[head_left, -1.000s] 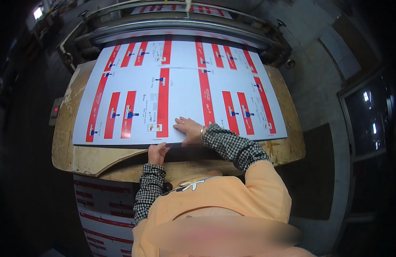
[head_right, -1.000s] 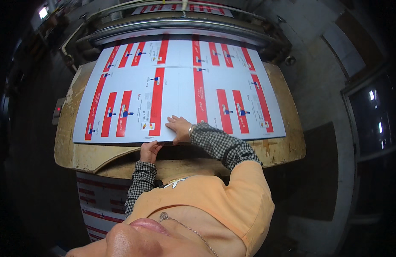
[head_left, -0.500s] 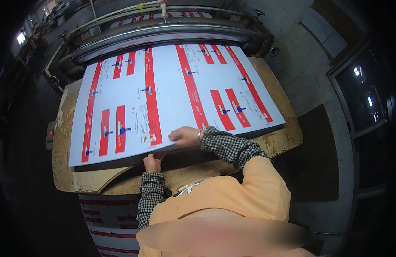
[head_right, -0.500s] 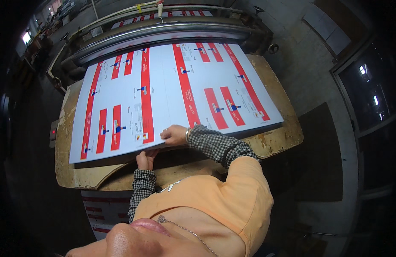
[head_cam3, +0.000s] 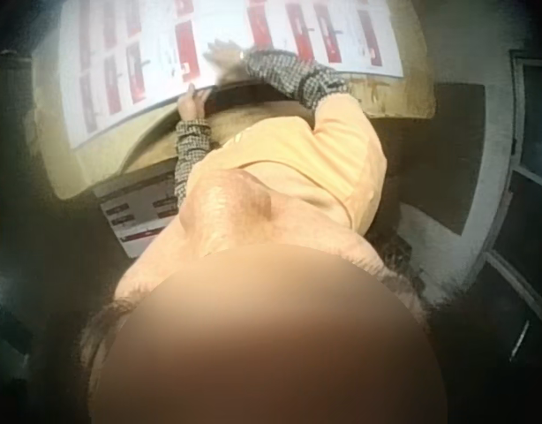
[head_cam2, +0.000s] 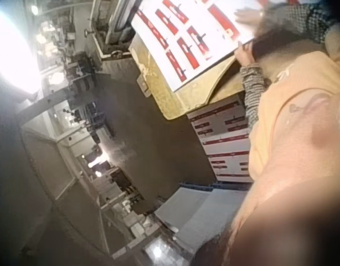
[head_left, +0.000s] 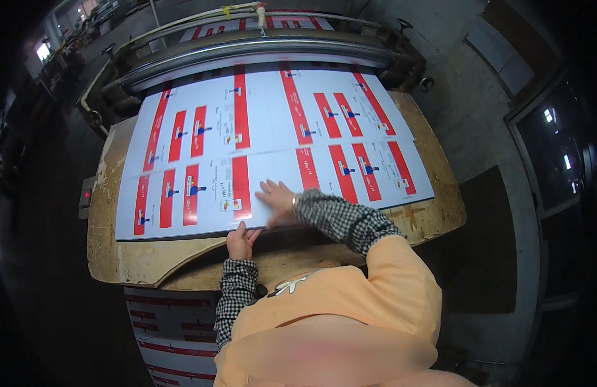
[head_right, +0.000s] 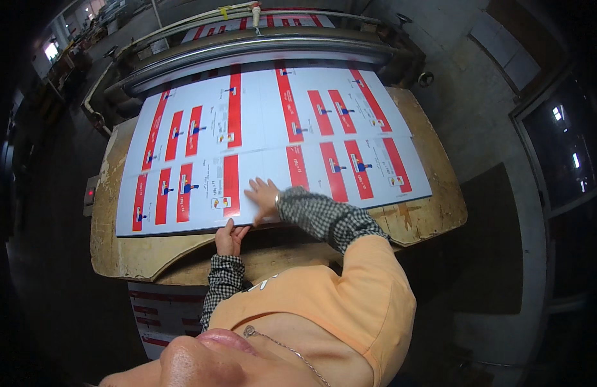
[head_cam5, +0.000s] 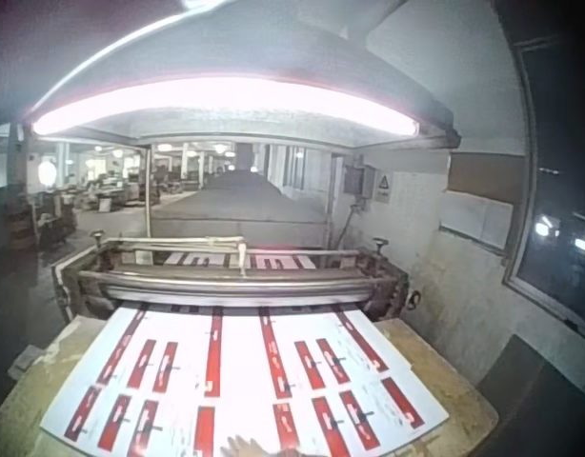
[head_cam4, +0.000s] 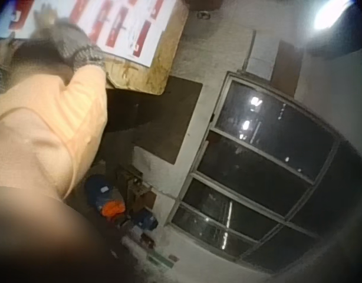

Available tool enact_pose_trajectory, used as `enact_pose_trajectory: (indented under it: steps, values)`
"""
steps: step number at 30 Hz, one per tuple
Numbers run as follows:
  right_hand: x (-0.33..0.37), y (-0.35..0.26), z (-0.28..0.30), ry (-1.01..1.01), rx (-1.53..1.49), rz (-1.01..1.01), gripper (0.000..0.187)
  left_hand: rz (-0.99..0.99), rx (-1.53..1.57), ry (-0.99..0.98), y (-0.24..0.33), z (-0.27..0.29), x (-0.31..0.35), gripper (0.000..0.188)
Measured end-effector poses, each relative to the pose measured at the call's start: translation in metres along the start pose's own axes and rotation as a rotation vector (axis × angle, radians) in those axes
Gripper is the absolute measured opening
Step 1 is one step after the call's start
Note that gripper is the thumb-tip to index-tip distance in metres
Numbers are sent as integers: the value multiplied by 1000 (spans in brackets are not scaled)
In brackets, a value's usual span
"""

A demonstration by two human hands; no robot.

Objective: Aligning and checking large printed sheets on an industrial workbench.

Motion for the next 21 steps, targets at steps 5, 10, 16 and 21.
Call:
enact_pose_trajectory:
  steps: [5, 10, 16, 21]
  values:
    - [25, -13, -3, -171, 49, 54, 83, 20, -47, -9, -6, 3, -1, 29]
    - [2, 15, 6, -310, -231, -90, 64, -9, -53, -118, -4, -4, -2, 28]
    - [16, 44, 27, 12, -268, -167, 51, 36, 52, 27, 4, -4, 1, 32]
    - [141, 166, 97, 1015, -488, -193, 31, 26, 76, 12, 0, -8, 3, 34]
Point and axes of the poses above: each hand's wrist, its own x-axis away from the middle knuckle, its own z-axis out of the back of the hand, y = z × x, the point moved 10 cm from there along -x, towards the middle knuckle, and after that the axes turned 15 degrees about -x, right-handed, at the moved point
